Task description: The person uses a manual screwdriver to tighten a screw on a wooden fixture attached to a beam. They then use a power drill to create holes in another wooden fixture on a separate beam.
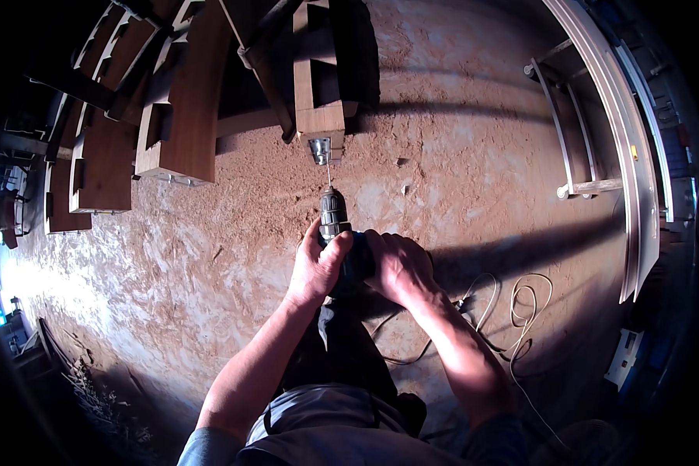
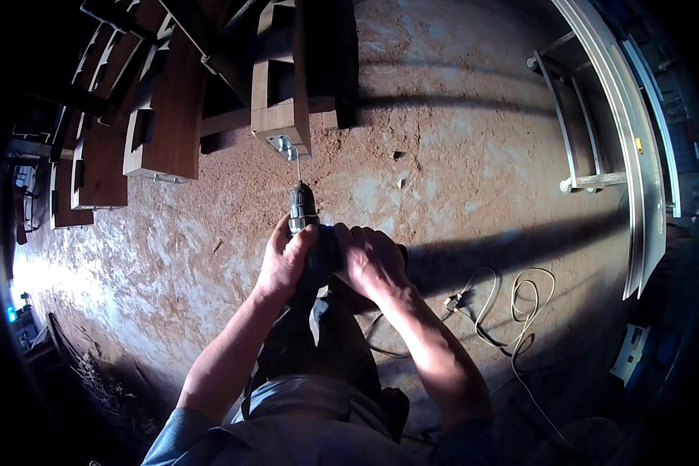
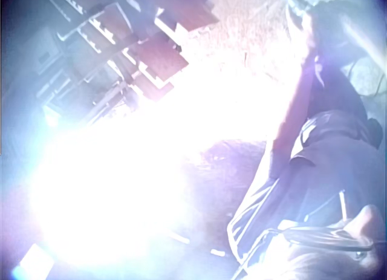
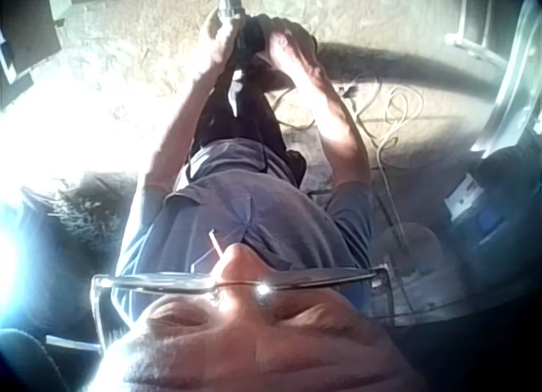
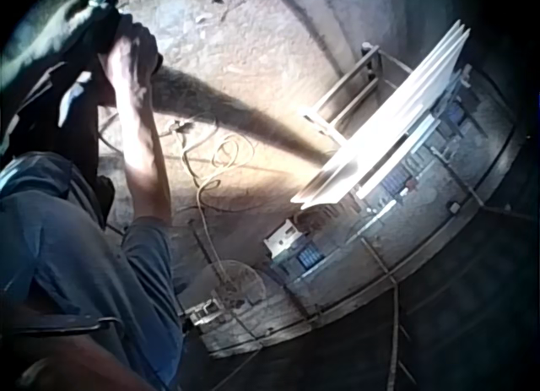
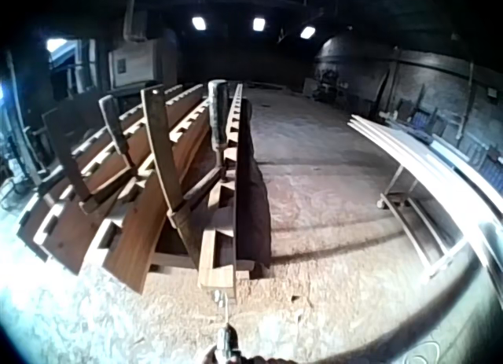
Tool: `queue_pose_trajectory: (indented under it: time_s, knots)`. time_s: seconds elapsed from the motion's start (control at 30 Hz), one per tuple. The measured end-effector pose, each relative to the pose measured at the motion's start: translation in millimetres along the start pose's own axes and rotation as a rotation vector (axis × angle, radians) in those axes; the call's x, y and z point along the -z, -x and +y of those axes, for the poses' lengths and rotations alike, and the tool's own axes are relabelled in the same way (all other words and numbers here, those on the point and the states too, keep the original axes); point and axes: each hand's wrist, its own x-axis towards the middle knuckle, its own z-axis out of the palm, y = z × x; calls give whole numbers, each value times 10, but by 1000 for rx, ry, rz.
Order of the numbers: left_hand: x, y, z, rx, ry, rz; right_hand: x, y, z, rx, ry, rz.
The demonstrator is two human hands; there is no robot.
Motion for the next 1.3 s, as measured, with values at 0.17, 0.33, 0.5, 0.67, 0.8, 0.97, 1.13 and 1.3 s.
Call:
queue_pose_trajectory:
  time_s: [0.17,0.33,0.5,0.67,0.8,0.97,1.13,1.3]
  knots:
    - [-12,0,5,25,15,15,-10,-10,1,-2,3,-5]
    - [-2,0,12,32,0,22,-30,-18,12,5,-4,-9]
    - [-21,-20,26,44,-28,27,-79,-8,43,6,-1,28]
    - [-8,-35,17,51,-36,29,-108,-22,64,35,-2,69]
    - [-32,-54,41,66,-12,34,-145,-40,100,40,-15,91]
    - [-42,-63,92,89,21,42,-140,-70,113,52,-19,103]
    - [-30,-99,114,85,-4,28,-112,-107,120,48,-3,93]
    - [-47,-135,110,103,8,64,-167,-139,188,64,11,112]
